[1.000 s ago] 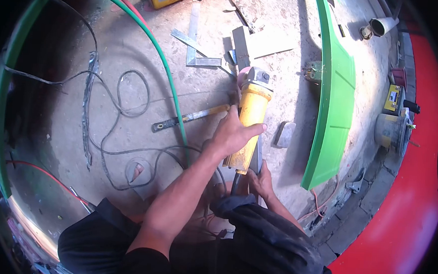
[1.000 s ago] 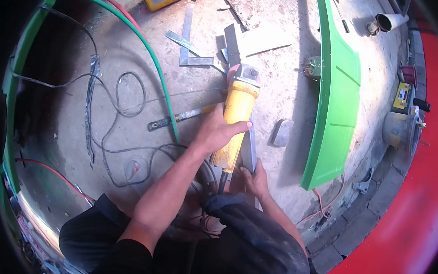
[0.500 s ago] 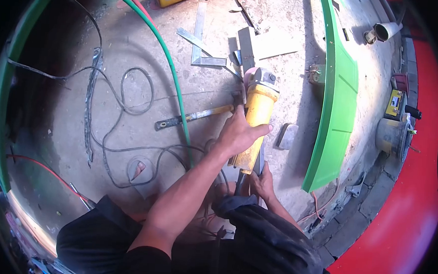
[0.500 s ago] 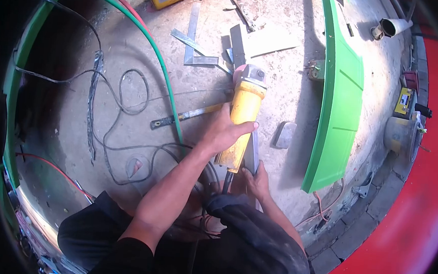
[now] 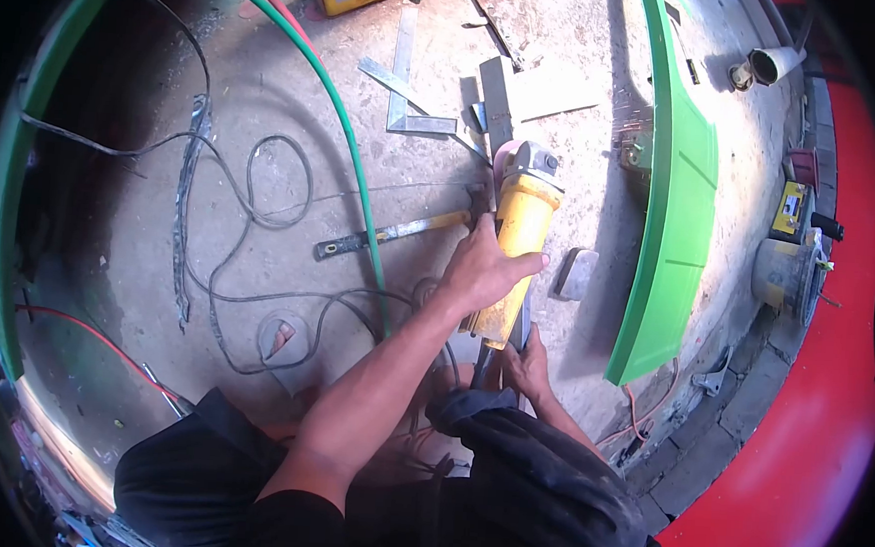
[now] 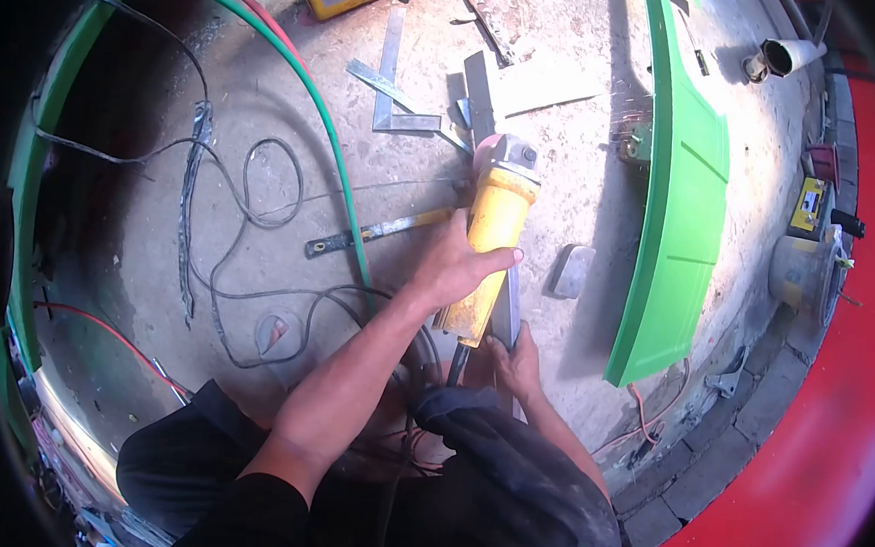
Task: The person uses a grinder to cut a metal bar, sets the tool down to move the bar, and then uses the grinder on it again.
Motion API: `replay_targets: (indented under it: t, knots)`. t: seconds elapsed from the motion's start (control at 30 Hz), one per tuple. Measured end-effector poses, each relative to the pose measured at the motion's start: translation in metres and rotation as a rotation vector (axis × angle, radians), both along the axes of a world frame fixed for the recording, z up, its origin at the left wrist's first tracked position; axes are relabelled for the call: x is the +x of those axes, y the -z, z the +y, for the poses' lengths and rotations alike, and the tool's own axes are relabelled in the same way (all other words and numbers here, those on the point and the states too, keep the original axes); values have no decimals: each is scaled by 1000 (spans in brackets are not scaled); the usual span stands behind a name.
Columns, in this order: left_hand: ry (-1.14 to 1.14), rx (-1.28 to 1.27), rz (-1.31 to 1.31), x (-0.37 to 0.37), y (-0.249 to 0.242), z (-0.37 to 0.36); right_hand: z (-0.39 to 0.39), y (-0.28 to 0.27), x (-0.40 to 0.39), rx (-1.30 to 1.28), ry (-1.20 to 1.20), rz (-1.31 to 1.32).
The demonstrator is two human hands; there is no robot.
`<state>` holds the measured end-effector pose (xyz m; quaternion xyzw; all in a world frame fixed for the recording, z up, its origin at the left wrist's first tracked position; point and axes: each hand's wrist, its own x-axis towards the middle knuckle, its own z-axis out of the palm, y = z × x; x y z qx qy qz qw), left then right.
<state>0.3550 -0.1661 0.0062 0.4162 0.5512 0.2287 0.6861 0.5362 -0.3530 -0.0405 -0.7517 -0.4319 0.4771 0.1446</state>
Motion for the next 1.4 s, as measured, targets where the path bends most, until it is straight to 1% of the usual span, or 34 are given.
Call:
replay_targets:
  t: [0.17,0.27,0.53,0.8,1.03,1.4]
  knots:
    - [10,-10,36,-1,-5,1,7,-10,-5,-52,-9,-36]
    - [25,-18,59,-2,-8,2,3,-4,-2,-6,-5,-4]
    - [43,-7,89,0,-11,4,4,-6,-3,-13,-4,-11]
    - [39,19,79,3,-3,1,9,-15,-8,-25,20,7]
    - [66,24,121,1,-9,3,12,-20,-15,-49,35,-14]
    - [56,37,105,0,-6,1,14,-23,-16,-91,24,-52]
